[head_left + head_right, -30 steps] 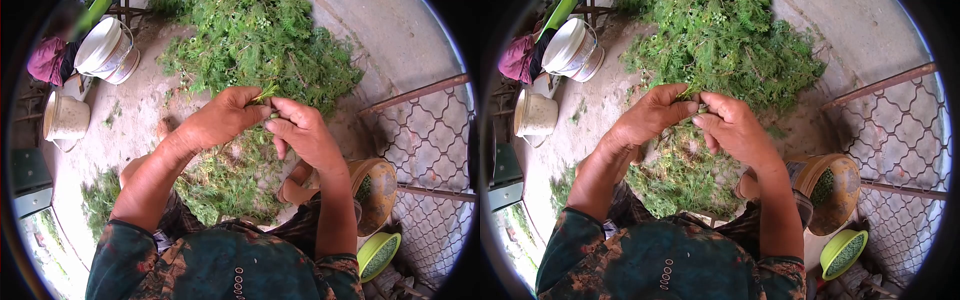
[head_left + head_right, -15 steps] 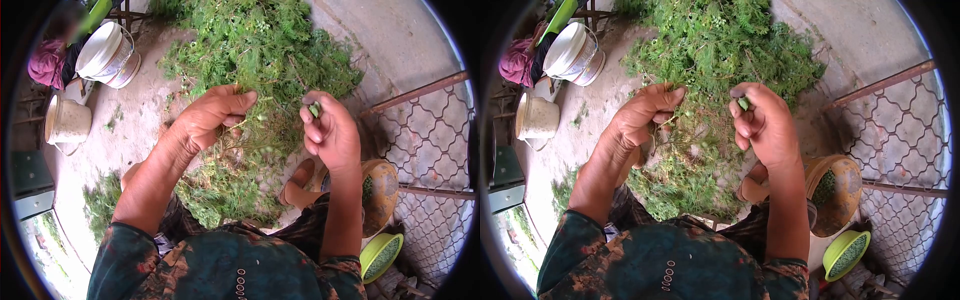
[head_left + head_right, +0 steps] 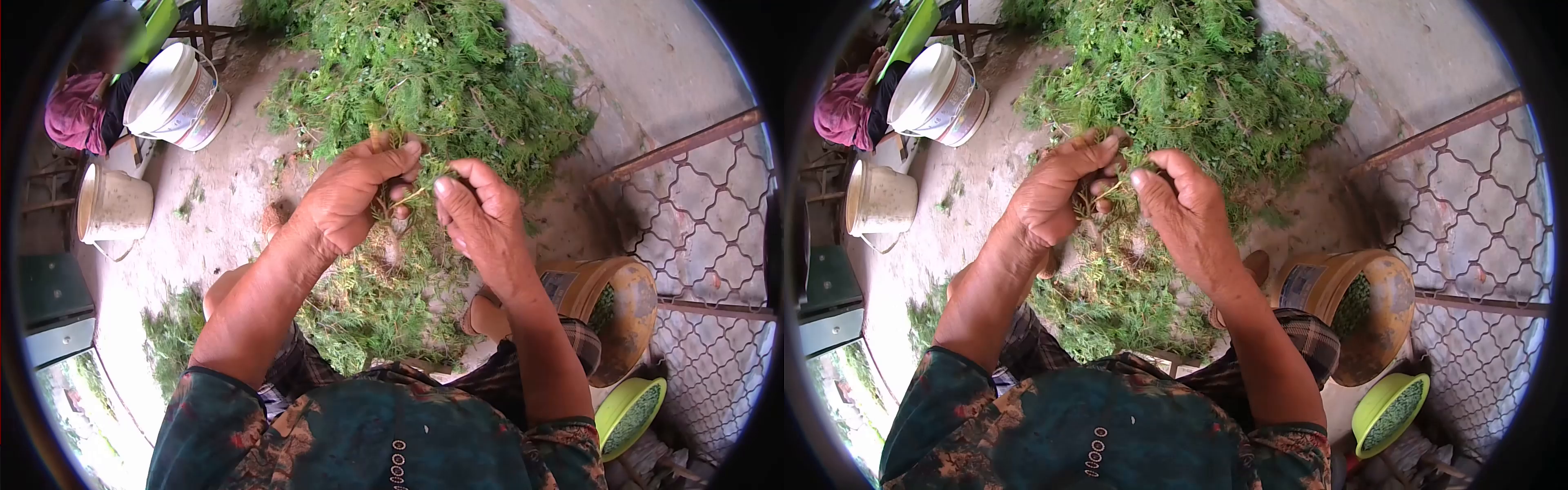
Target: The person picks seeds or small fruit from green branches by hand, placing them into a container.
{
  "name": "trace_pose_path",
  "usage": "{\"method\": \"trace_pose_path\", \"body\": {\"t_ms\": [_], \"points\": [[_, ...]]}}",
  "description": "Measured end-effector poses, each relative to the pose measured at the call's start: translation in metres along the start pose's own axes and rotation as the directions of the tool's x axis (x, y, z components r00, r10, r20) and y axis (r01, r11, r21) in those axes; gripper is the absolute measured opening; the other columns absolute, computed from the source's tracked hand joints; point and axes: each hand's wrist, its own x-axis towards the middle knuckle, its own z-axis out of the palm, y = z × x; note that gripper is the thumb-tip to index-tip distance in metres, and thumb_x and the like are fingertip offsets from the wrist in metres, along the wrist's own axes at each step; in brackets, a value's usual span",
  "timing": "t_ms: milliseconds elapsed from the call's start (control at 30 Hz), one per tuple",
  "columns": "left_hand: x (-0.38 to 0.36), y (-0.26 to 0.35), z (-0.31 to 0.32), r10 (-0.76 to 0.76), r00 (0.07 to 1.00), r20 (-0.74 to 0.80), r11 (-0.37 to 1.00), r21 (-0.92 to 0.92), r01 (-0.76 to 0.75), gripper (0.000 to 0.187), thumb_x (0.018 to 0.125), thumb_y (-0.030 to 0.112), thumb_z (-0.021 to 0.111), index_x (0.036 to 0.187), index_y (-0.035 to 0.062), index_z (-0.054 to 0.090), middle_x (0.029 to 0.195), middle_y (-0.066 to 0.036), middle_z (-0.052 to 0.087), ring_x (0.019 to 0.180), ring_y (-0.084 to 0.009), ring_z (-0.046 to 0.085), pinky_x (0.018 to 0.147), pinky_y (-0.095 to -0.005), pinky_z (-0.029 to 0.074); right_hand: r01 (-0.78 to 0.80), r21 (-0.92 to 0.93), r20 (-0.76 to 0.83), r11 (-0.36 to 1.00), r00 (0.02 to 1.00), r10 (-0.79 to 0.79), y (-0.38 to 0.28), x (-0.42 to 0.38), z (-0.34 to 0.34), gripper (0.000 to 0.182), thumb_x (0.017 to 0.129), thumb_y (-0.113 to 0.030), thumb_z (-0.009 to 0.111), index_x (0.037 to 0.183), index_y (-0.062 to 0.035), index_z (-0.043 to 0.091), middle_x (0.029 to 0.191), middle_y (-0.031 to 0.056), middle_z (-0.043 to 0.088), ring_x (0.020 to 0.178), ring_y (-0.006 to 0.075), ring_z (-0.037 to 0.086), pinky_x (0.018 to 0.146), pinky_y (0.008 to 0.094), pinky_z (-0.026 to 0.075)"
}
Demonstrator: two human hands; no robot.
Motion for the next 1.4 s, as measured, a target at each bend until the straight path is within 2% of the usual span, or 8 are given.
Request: {"method": "trace_pose_path", "body": {"t_ms": [300,433,567,833,1000,1067,1167,1400], "points": [[0.001,-0.015,-0.003,0.125,0.958,0.258,0.869,0.437,-0.232,0.023,0.088,0.016,0.057,0.103,-0.0016,0.054,0.082,-0.007,0.062,0.074,-0.0128,0.059,0.071,-0.0239,0.049,0.140,-0.126,-0.160,0.982,0.974,-0.159,0.001,0.007,-0.005,0.018,0.092,-0.021,0.052,0.098,-0.0034,0.051,0.068,-0.0008,0.048,0.048,0.0019,0.036,0.040,0.0172,0.029],[-0.003,-0.007,-0.005,0.107,0.989,0.103,0.960,0.247,-0.129,0.011,0.090,0.014,0.051,0.090,0.0042,0.056,0.070,-0.002,0.057,0.062,-0.0106,0.055,0.060,-0.0236,0.046,0.194,0.612,-0.251,0.767,0.967,-0.044,-0.012,0.014,-0.055,0.013,0.092,-0.019,0.047,0.090,-0.0076,0.054,0.073,0.0005,0.049,0.048,0.0044,0.039,0.037,0.0185,0.030],[-0.002,-0.002,-0.005,0.070,0.995,0.073,0.983,0.163,-0.081,0.014,0.090,0.016,0.051,0.085,0.0042,0.054,0.063,0.000,0.051,0.056,-0.0086,0.048,0.053,-0.0212,0.040,0.028,0.669,-0.139,0.743,0.986,0.089,-0.015,0.008,-0.031,0.014,0.089,-0.022,0.050,0.091,-0.0084,0.054,0.076,0.0015,0.050,0.049,0.0036,0.037,0.035,0.0178,0.029],[-0.009,-0.001,0.005,0.029,0.988,0.149,0.992,0.115,-0.047,0.009,0.088,0.014,0.054,0.082,0.0085,0.053,0.060,0.004,0.042,0.051,-0.0055,0.036,0.048,-0.0204,0.032,-0.032,0.163,-0.033,0.986,0.999,0.038,-0.011,0.003,-0.007,0.022,0.091,-0.012,0.054,0.110,-0.0004,0.054,0.073,0.0009,0.053,0.052,0.0028,0.042,0.042,0.0186,0.035],[-0.004,-0.007,0.004,0.005,0.997,0.076,0.983,0.182,-0.019,0.003,0.086,0.012,0.054,0.083,0.0103,0.053,0.061,0.006,0.041,0.049,-0.0037,0.032,0.045,-0.0201,0.030,0.310,-0.416,-0.069,0.855,0.927,-0.369,0.008,0.011,-0.008,0.018,0.090,-0.009,0.053,0.105,0.0009,0.054,0.071,0.0007,0.052,0.060,0.0037,0.045,0.052,0.0195,0.039],[-0.002,-0.005,0.000,-0.018,0.999,0.036,0.992,0.128,0.013,0.006,0.086,0.016,0.054,0.086,0.0103,0.056,0.058,0.008,0.038,0.046,-0.0025,0.027,0.041,-0.0205,0.026,0.168,-0.302,-0.405,0.938,0.868,-0.286,0.003,0.015,-0.022,0.011,0.089,-0.008,0.052,0.096,-0.0012,0.054,0.069,0.0004,0.051,0.055,0.0033,0.043,0.046,0.0198,0.037],[-0.010,0.008,0.001,0.013,0.997,-0.082,1.000,0.019,-0.011,0.010,0.085,0.019,0.054,0.087,0.0095,0.057,0.055,0.010,0.034,0.043,-0.0019,0.023,0.038,-0.0210,0.022,0.174,0.634,-0.262,0.754,0.965,-0.002,-0.018,0.013,-0.065,0.008,0.087,-0.015,0.051,0.090,-0.0087,0.053,0.070,0.0023,0.052,0.043,0.0042,0.039,0.033,0.0193,0.031],[-0.004,0.013,-0.009,0.077,0.981,-0.181,0.954,-0.272,-0.125,0.013,0.082,0.021,0.059,0.078,0.0093,0.055,0.054,0.009,0.034,0.038,-0.0024,0.019,0.037,-0.0179,0.029,-0.168,0.581,0.163,0.797,0.983,0.089,-0.016,-0.001,-0.035,0.027,0.091,-0.035,0.052,0.079,-0.0111,0.046,0.075,0.0026,0.051,0.041,0.0020,0.031,0.034,0.0170,0.025]]}}
